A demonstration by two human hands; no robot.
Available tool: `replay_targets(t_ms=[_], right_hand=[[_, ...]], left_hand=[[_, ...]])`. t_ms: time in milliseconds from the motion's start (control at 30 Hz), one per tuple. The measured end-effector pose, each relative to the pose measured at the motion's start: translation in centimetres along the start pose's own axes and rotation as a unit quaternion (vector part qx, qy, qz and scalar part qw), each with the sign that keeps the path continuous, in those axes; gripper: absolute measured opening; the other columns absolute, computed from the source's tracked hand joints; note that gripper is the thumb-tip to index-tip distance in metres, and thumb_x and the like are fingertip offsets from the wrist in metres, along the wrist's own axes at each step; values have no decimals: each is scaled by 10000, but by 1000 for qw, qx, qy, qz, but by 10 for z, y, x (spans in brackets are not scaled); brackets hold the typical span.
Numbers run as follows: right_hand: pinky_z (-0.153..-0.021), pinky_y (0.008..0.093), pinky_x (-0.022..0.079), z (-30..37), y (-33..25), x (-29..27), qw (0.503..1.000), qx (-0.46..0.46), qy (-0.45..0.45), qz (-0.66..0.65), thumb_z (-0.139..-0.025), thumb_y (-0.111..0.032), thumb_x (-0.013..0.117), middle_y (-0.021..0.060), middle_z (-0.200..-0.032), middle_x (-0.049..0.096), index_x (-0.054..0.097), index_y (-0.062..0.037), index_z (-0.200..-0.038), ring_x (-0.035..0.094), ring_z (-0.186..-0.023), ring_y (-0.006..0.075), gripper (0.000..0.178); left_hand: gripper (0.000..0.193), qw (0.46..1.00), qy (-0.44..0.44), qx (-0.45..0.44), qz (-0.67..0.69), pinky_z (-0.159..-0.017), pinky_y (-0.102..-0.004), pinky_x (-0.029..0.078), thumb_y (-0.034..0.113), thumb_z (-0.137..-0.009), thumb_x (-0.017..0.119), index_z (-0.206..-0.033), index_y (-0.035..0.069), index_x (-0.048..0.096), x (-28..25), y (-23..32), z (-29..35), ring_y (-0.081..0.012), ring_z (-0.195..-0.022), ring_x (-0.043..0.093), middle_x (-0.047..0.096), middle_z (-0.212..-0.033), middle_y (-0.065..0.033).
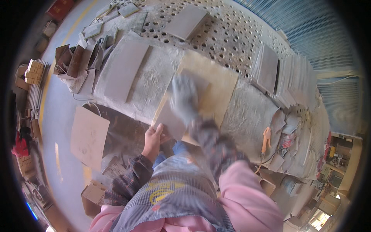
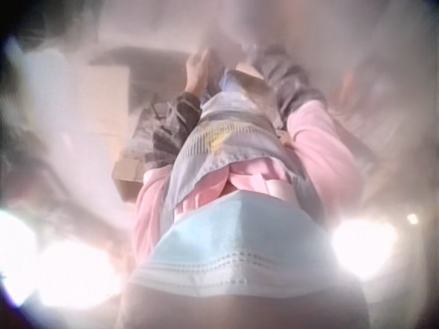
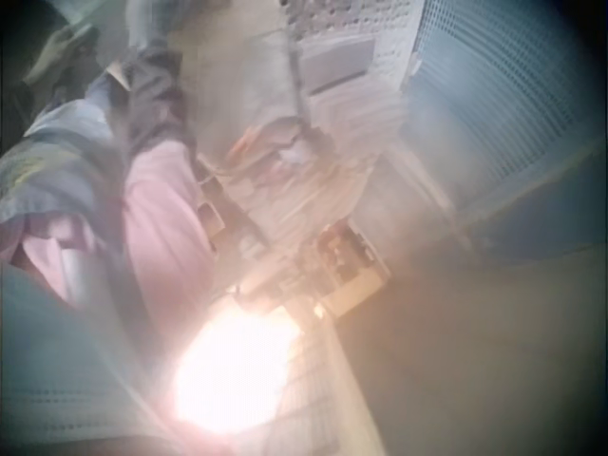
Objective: The person sands rectangular ceramic tiles on a perforated workbench using a sanding block and a cylindrical sanding tool. They flip tiles to sand both sides, then place finished tiles into a cardboard box on a pallet.
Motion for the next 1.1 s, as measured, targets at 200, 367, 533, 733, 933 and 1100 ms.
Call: replay_targets(t_ms=[200,367,533,733,933,1100], right_hand=[[-1137,563,427,-33,28,7,1000,17,0,7,-948,-310,679,228,-1439,620,606,-25,-1419,586,-1330,424,554],[-1095,533,459,-8,11,11,998,-40,21,39,-915,-250,669,232,-1372,654,633,-10,-1354,623,-1264,410,501],[-1105,527,451,-29,20,18,999,2,-36,-18,-891,-205,689,206,-1353,664,617,-11,-1391,613,-1280,378,542],[-1198,534,374,18,-53,-25,988,-69,-87,-108,-962,-253,653,221,-1421,647,602,-14,-1447,590,-1344,378,543],[-1219,572,342,2,11,-16,997,12,-9,77,-959,-279,668,197,-1432,654,619,-39,-1455,579,-1392,360,553],[-1205,555,370,19,21,-32,996,-13,-30,-78,-955,-216,681,218,-1382,676,646,-42,-1401,614,-1331,403,480]], left_hand=[[343,1000,-1,12,15,-788,-355,665,241,-1085,631,-1328,0,628,-3,-9,-4,-85,-722,622,632,-895,7],[331,1000,-12,2,10,-777,-352,665,236,-1090,624,-1323,2,630,-7,-16,-7,-95,-717,642,633,-877,5],[358,999,10,-22,26,-750,-350,665,239,-1081,641,-1348,2,618,-12,-16,-3,-101,-701,643,614,-831,9],[344,1000,21,-6,3,-725,-341,659,256,-1081,643,-1313,3,625,-12,-6,4,-92,-676,637,609,-817,9],[300,999,21,-22,13,-713,-342,652,253,-1083,642,-1275,22,641,-9,-10,0,-91,-665,628,594,-801,14],[272,998,32,-50,13,-731,-336,652,252,-1078,650,-1238,32,652,-10,-13,0,-90,-688,625,592,-812,16]])
Point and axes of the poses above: each hand's wrist, its own z-axis away from the middle knuckle, its own x-axis out of the palm, y = z × x, the point moved 9 cm from there along -z, towards the middle knuckle
